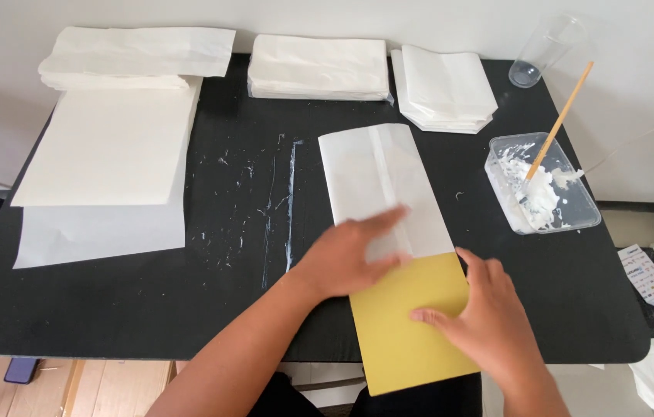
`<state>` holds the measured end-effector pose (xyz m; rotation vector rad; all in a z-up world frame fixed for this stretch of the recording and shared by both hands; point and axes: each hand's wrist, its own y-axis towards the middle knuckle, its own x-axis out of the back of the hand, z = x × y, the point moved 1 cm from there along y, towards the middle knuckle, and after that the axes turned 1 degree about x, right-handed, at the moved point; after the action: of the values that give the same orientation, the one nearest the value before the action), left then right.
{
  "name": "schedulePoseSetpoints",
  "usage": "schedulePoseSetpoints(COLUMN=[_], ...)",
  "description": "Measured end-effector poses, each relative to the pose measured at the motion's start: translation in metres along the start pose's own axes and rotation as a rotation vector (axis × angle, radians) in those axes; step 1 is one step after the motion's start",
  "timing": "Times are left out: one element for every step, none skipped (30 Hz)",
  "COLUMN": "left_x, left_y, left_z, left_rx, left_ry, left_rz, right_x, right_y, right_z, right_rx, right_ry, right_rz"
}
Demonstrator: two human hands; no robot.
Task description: Applying glue to a paper sheet and folding it around a template to create a tube.
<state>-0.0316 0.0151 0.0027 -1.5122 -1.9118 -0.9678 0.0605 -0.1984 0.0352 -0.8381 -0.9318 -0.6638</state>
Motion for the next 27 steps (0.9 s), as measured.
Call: schedulePoseSetpoints(left_x=[0.009,0.009,0.01,0.009,0.007,0.007,0.008,0.006,0.003,-0.001,-0.001,-0.001,-0.001,0.001,0.004,0.007,0.008,0.01,0.012,0.026,0.04,0.054,0.056,0.057,0.057,0.058,0.059], left_y=[0.001,0.004,0.006,0.006,0.003,0.004,0.004,0.004,0.004,0.003,0.005,0.007,0.009,0.01,0.011,0.012,0.013,0.013,0.013,0.012,0.011,0.009,0.008,0.007,0.007,0.004,0.002], left_z=[-0.002,0.011,0.024,0.036,0.042,0.049,0.055,0.056,0.057,0.057,0.051,0.045,0.039,0.032,0.026,0.02,0.02,0.021,0.023,0.011,0.0,-0.011,-0.005,0.0,0.005,0.007,0.008], left_rx=[0.123,0.128,0.143,0.156,0.162,0.28,0.398,0.397,0.435,0.473,0.475,0.495,0.514,0.51,0.546,0.58,0.575,0.623,0.671,0.67,0.783,0.894,0.895,0.813,0.727,0.726,0.625], left_ry=[-0.095,-0.095,0.029,0.154,0.153,0.253,0.353,0.352,0.303,0.253,0.25,0.156,0.062,0.06,0.005,-0.049,-0.049,-0.113,-0.178,-0.177,-0.374,-0.574,-0.574,-0.696,-0.817,-0.817,-0.848], left_rz=[-0.178,-0.18,-0.351,-0.513,-0.507,-0.488,-0.468,-0.47,-0.401,-0.33,-0.33,-0.298,-0.264,-0.26,-0.238,-0.218,-0.215,-0.261,-0.307,-0.31,-0.36,-0.411,-0.417,-0.468,-0.517,-0.515,-0.511], right_x=[-0.007,-0.008,-0.009,-0.012,-0.016,-0.017,-0.018,-0.027,-0.035,-0.042,-0.042,-0.042,-0.043,-0.035,-0.027,-0.02,-0.022,-0.024,-0.026,-0.026,-0.027,-0.027,-0.028,-0.03,-0.032,-0.033,-0.034], right_y=[-0.005,-0.009,-0.013,-0.02,-0.026,-0.029,-0.033,-0.035,-0.038,-0.041,-0.044,-0.046,-0.049,-0.053,-0.057,-0.061,-0.065,-0.068,-0.071,-0.075,-0.079,-0.083,-0.082,-0.085,-0.087,-0.087,-0.087], right_z=[-0.008,-0.017,-0.026,-0.035,-0.047,-0.058,-0.069,-0.083,-0.098,-0.113,-0.117,-0.121,-0.125,-0.115,-0.106,-0.096,-0.096,-0.095,-0.094,-0.09,-0.085,-0.081,-0.08,-0.08,-0.081,-0.082,-0.083], right_rx=[0.001,0.004,-0.018,-0.045,-0.048,-0.08,-0.111,-0.111,-0.198,-0.285,-0.286,-0.364,-0.442,-0.448,-0.501,-0.552,-0.555,-0.499,-0.44,-0.438,-0.439,-0.437,-0.432,-0.41,-0.388,-0.389,-0.385], right_ry=[0.04,0.038,0.003,-0.03,-0.029,-0.04,-0.05,-0.052,-0.063,-0.073,-0.077,0.003,0.084,0.084,0.158,0.233,0.235,0.391,0.546,0.547,0.633,0.717,0.716,0.727,0.739,0.739,0.74], right_rz=[-0.02,-0.017,-0.026,-0.031,-0.023,-0.052,-0.081,-0.083,-0.137,-0.191,-0.19,-0.161,-0.133,-0.133,-0.076,-0.021,-0.024,-0.085,-0.149,-0.15,-0.192,-0.232,-0.23,-0.264,-0.298,-0.299,-0.298])
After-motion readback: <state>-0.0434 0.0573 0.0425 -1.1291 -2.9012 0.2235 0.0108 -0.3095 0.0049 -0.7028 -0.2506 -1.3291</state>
